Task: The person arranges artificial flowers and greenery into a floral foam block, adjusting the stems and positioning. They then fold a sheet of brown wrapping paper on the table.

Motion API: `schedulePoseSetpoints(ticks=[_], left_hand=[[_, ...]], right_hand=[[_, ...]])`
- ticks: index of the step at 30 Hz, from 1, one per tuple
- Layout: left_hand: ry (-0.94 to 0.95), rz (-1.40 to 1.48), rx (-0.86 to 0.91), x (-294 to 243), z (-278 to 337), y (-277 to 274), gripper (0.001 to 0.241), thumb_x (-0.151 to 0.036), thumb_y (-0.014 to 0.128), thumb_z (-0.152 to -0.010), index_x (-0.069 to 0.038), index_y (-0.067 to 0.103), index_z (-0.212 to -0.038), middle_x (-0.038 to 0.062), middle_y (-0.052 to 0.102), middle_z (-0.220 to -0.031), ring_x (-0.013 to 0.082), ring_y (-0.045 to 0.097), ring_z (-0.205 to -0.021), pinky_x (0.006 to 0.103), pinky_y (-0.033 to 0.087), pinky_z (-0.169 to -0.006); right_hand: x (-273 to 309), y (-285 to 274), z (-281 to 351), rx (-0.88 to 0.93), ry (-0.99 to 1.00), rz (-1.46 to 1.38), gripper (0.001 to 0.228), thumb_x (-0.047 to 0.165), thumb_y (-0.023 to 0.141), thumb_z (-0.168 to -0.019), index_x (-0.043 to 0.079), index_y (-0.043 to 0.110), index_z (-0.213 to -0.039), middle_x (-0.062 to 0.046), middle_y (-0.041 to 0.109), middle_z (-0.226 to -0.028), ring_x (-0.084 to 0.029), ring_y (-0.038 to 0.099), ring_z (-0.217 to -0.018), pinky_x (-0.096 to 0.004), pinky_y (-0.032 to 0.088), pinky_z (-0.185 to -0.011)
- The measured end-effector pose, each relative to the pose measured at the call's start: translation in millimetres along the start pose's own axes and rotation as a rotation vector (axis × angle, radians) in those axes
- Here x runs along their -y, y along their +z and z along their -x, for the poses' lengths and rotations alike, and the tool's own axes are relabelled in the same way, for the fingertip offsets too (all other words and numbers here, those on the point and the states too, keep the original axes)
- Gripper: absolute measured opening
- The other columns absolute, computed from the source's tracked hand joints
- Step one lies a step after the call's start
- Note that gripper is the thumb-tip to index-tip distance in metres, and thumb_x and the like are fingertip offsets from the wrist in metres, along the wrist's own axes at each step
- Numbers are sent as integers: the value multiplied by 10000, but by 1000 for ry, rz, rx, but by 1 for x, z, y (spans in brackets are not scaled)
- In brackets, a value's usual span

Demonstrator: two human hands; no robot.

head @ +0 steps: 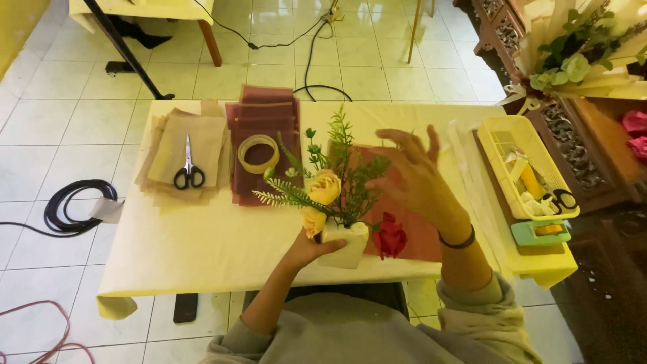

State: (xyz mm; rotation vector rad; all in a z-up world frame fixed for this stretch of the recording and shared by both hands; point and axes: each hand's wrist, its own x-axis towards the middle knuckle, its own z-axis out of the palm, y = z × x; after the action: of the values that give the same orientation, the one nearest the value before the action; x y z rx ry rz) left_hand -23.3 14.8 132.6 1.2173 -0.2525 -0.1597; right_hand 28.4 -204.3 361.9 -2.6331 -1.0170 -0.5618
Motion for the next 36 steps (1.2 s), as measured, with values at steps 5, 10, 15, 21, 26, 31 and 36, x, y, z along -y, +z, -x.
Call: schedulePoseSetpoints(ticks=[5,10,15,21,26,31,36], left_hand=[[-17,-8,-43,28,-3,-20,1051,-65,972,-668,-17,392,-1544,187,442,-1556,318,294,-1483,526,202,-1236],[-4,-40,-29,5,-7,-6,1068,-78,974,-670,-5,374,-1550,198,416,-1571,329,259,-1493,537,173,-1239],[-11,-55,-49,-43,3,15,1061,-89,977,-658,-10,393,-1540,200,431,-1564,335,271,-1501,543,169,-1242],[-17,-59,-21,-45,2,16,1022,-106,962,-689,-21,404,-1541,193,446,-1555,339,286,-1493,543,183,-1236],[-36,-89,-43,-36,3,12,1079,-168,981,-674,2,368,-1546,224,409,-1569,369,268,-1498,555,176,-1238],[-9,-59,-51,-2,-4,4,1018,-134,955,-719,-8,381,-1551,197,467,-1534,323,327,-1468,537,275,-1199],[3,-70,-87,-7,-7,11,963,-171,941,-752,-16,404,-1537,190,487,-1518,288,371,-1446,506,306,-1190]], right_hand=[[-18,46,43,-545,579,-802,524,375,691,-996,87,460,-1369,-80,574,-1288,-182,587,-1136,-320,475,-977],[-1,120,92,-234,811,-1484,404,216,715,-902,-14,565,-1198,-124,629,-1040,-237,662,-907,-333,550,-769],[-6,160,111,-274,907,-1523,85,-46,709,-921,-58,639,-967,-163,692,-918,-215,701,-821,-308,573,-708],[8,134,94,-255,773,-1415,68,-22,720,-924,-54,669,-892,-184,713,-847,-187,688,-808,-349,601,-730],[14,125,86,-378,618,-2191,259,-6,592,-1002,-23,513,-1249,-145,645,-806,-225,704,-862,-249,606,-695],[33,139,95,-256,239,-2178,468,189,357,-1123,-7,347,-1548,-25,543,-1297,28,419,-1234,-15,273,-1032],[41,147,107,-251,673,-1796,363,212,557,-1022,29,622,-1328,-202,716,-1217,-337,714,-1039,-503,592,-872]])
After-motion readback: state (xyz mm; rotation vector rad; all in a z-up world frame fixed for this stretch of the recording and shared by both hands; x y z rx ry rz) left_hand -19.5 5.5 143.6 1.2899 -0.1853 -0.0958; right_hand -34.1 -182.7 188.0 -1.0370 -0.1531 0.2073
